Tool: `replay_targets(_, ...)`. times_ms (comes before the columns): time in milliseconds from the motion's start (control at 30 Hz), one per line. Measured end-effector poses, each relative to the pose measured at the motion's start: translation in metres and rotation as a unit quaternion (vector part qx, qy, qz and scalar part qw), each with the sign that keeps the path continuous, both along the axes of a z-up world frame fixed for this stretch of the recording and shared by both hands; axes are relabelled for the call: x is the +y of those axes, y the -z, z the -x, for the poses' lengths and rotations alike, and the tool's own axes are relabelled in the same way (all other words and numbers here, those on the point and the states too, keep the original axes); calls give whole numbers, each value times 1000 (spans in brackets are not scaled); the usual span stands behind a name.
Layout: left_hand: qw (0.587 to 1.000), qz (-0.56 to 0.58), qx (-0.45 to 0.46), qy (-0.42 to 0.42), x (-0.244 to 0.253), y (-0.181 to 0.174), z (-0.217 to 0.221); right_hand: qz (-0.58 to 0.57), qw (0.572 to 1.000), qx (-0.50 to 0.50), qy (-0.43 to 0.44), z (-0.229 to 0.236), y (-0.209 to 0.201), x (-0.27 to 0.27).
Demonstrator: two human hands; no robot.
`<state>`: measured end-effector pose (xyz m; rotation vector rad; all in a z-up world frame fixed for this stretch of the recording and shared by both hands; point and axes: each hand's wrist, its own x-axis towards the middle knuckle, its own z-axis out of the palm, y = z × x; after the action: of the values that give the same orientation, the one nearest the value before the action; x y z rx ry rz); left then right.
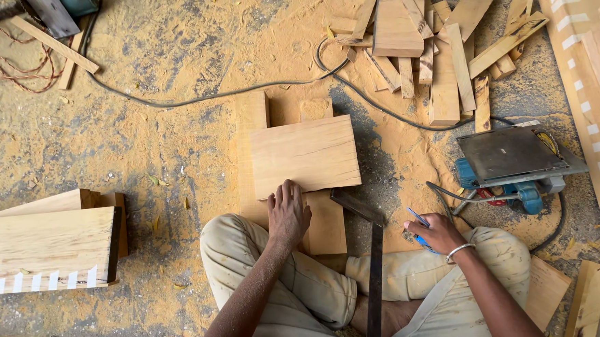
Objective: The person measures and marks wooden planks with a tape measure and pencil, then uses a circular saw with a square guide to cut the wood. They repeat this process on multiple pieces, stacking the cut planks and discarding offcuts.
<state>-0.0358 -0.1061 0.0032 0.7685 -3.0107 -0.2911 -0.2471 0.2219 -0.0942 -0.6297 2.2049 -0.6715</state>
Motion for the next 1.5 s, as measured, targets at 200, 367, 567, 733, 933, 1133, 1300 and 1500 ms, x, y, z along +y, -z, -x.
replay_targets(200, 999, 13, -48, -7, -12, 17, 9, -22, 1000, 3, -6, -3, -4, -10)
replay_targets(367, 998, 10, 30, 56, -5, 31, 11, 7, 1000, 26, 1, -9, -31, -19)
replay_targets(567, 941, -293, -120, 118, 79, 24, 2, 194, 977, -81, 35, -51, -80, -67)
replay_targets(733, 675, -730, -12, -102, 103, 5, -9, 73, 989, 80, -101, -79, -124, -115)
replay_targets(933, 731, -680, 21, -52, 72, -11, -15, 150, 966, 99, -183, -76, -149, -138)
replay_targets(1133, 696, -698, 81, -149, -4, -15, -20, -63, 968, 55, -238, -11, -128, -147)
replay_targets(1300, 851, -461, 57, -245, -149, 13, -34, -115, 957, 146, -224, 91, -119, -156)
replay_targets(1500, 922, -255, -4, -293, -176, 45, -6, -108, 957, 143, -229, 131, -80, -203)
